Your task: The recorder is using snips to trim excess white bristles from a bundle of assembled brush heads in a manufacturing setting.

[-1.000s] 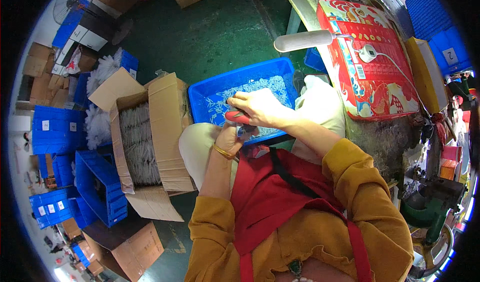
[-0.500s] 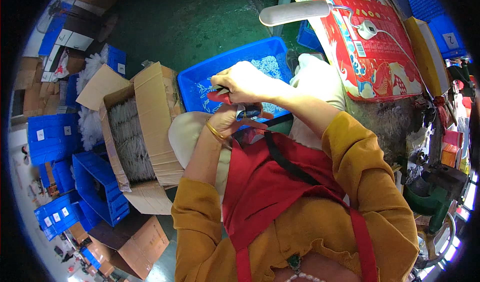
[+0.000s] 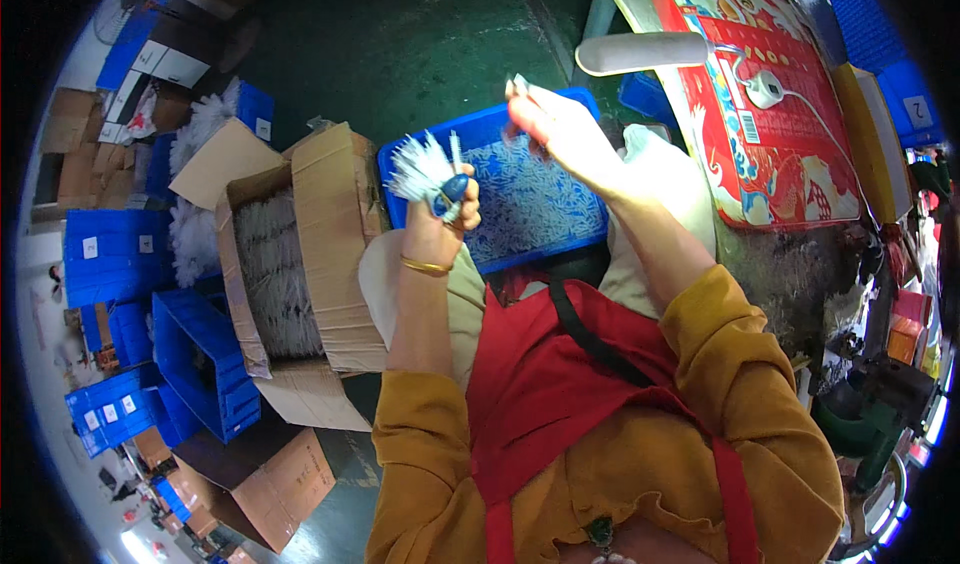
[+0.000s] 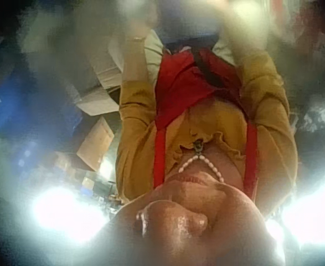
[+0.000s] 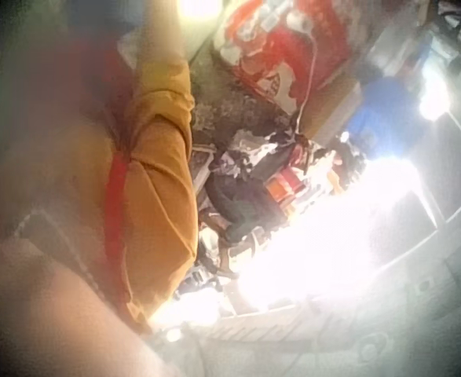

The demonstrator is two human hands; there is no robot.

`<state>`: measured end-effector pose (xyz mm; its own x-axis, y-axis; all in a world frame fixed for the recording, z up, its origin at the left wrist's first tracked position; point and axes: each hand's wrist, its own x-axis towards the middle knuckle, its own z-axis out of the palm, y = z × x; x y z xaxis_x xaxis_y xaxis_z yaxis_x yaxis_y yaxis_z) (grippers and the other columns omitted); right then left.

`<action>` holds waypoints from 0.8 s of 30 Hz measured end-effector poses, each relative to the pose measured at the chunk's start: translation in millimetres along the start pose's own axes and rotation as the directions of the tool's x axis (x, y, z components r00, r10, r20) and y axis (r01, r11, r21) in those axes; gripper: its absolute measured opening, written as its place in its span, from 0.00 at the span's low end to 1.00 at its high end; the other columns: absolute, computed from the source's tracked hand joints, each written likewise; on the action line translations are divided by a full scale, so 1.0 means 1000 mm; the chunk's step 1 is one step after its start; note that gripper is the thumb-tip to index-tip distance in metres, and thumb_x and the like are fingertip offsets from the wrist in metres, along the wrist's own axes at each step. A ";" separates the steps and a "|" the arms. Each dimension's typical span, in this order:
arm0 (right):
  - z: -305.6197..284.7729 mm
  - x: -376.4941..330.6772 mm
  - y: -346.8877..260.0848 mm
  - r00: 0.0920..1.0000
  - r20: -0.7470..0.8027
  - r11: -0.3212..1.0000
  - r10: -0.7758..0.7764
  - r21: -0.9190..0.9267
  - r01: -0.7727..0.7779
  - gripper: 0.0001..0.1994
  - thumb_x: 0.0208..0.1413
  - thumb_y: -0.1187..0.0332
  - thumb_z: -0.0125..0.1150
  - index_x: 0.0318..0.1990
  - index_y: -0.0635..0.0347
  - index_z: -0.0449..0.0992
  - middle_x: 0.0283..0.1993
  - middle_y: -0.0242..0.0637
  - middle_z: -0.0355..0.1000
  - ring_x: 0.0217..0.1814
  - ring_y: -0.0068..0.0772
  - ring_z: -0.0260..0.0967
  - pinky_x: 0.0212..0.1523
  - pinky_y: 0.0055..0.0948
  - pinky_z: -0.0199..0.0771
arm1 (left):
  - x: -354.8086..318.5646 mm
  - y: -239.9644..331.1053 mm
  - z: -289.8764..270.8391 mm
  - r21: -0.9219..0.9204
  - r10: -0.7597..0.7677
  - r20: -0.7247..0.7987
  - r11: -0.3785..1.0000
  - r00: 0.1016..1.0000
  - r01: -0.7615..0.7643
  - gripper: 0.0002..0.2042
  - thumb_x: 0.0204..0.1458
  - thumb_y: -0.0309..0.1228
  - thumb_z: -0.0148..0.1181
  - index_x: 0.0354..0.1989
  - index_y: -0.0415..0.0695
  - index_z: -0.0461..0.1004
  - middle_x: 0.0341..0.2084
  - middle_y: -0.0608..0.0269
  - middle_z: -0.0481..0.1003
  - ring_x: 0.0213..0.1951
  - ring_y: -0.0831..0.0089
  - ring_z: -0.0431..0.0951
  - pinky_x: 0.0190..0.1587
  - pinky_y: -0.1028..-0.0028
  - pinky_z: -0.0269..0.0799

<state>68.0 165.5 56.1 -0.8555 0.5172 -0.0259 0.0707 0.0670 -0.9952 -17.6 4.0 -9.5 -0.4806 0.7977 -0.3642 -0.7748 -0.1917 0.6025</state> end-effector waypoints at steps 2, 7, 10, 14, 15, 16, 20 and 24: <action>0.003 -0.003 0.017 0.989 0.083 0.991 0.126 -0.051 -0.122 0.14 0.47 0.57 0.48 0.27 0.61 0.69 0.17 0.29 0.64 0.17 0.15 0.56 0.18 0.17 0.55 | -0.003 -0.005 -0.002 0.124 0.064 0.062 0.990 0.996 -0.071 0.18 0.49 0.42 0.42 0.35 0.37 0.66 0.19 0.61 0.68 0.13 0.80 0.63 0.14 0.83 0.53; 0.036 -0.007 0.029 0.983 0.150 0.988 0.109 0.091 -0.123 0.12 0.43 0.58 0.55 0.19 0.57 0.69 0.13 0.22 0.56 0.14 0.12 0.49 0.15 0.17 0.44 | -0.006 -0.007 -0.002 0.089 0.048 0.079 0.995 0.996 -0.055 0.12 0.50 0.33 0.42 0.32 0.36 0.67 0.16 0.60 0.67 0.10 0.83 0.59 0.10 0.85 0.49; 0.032 -0.004 0.038 0.986 0.118 0.987 0.119 0.091 -0.130 0.13 0.42 0.58 0.56 0.19 0.57 0.69 0.12 0.22 0.55 0.15 0.13 0.50 0.15 0.17 0.45 | -0.005 -0.006 0.004 0.137 0.104 -0.033 0.986 0.994 -0.099 0.11 0.50 0.33 0.40 0.30 0.37 0.66 0.14 0.61 0.65 0.09 0.83 0.58 0.10 0.85 0.48; 0.030 -0.002 0.050 0.996 -0.086 0.995 -0.002 -0.103 -0.006 0.09 0.46 0.62 0.48 0.28 0.58 0.67 0.15 0.26 0.58 0.16 0.14 0.52 0.18 0.18 0.51 | -0.003 -0.001 0.004 0.103 0.197 -0.132 0.978 0.972 -0.184 0.11 0.50 0.34 0.42 0.31 0.37 0.66 0.12 0.67 0.59 0.10 0.85 0.53 0.12 0.86 0.48; 0.024 -0.001 0.056 0.985 -0.138 0.973 -0.101 -0.222 0.068 0.08 0.48 0.64 0.43 0.30 0.58 0.65 0.16 0.27 0.59 0.14 0.14 0.52 0.15 0.17 0.52 | -0.001 0.001 0.001 0.115 0.206 -0.123 0.975 0.971 -0.192 0.11 0.49 0.33 0.43 0.31 0.37 0.65 0.12 0.68 0.60 0.10 0.85 0.53 0.12 0.86 0.47; 0.024 -0.004 0.049 0.987 -0.130 0.974 -0.097 -0.218 0.067 0.08 0.48 0.64 0.43 0.30 0.58 0.65 0.16 0.27 0.59 0.14 0.14 0.52 0.15 0.17 0.52 | -0.001 0.003 -0.004 0.126 0.222 -0.123 0.970 0.967 -0.206 0.11 0.49 0.33 0.43 0.30 0.36 0.65 0.11 0.68 0.60 0.10 0.85 0.53 0.12 0.86 0.47; 0.024 -0.021 0.015 0.931 0.329 0.905 0.155 0.331 -0.268 0.07 0.49 0.67 0.40 0.26 0.57 0.64 0.14 0.26 0.57 0.08 0.13 0.47 0.08 0.15 0.44 | -0.003 0.003 -0.004 0.135 0.201 -0.176 0.975 0.964 -0.179 0.10 0.50 0.31 0.41 0.31 0.37 0.65 0.11 0.64 0.61 0.09 0.82 0.54 0.10 0.84 0.46; 0.024 -0.018 0.014 0.840 0.475 0.855 0.263 0.287 -0.431 0.09 0.51 0.64 0.42 0.25 0.57 0.64 0.10 0.24 0.52 0.08 0.12 0.43 0.09 0.14 0.40 | -0.006 -0.002 -0.004 0.085 0.150 -0.041 0.986 0.988 -0.146 0.10 0.49 0.32 0.43 0.29 0.36 0.65 0.14 0.65 0.63 0.10 0.86 0.53 0.13 0.87 0.48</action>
<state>71.7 136.9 40.7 -0.9434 0.0465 -0.3285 0.2817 -0.4107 -0.8671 -14.8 -2.8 -11.8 -0.6078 0.7357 -0.2990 -0.6586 -0.2566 0.7074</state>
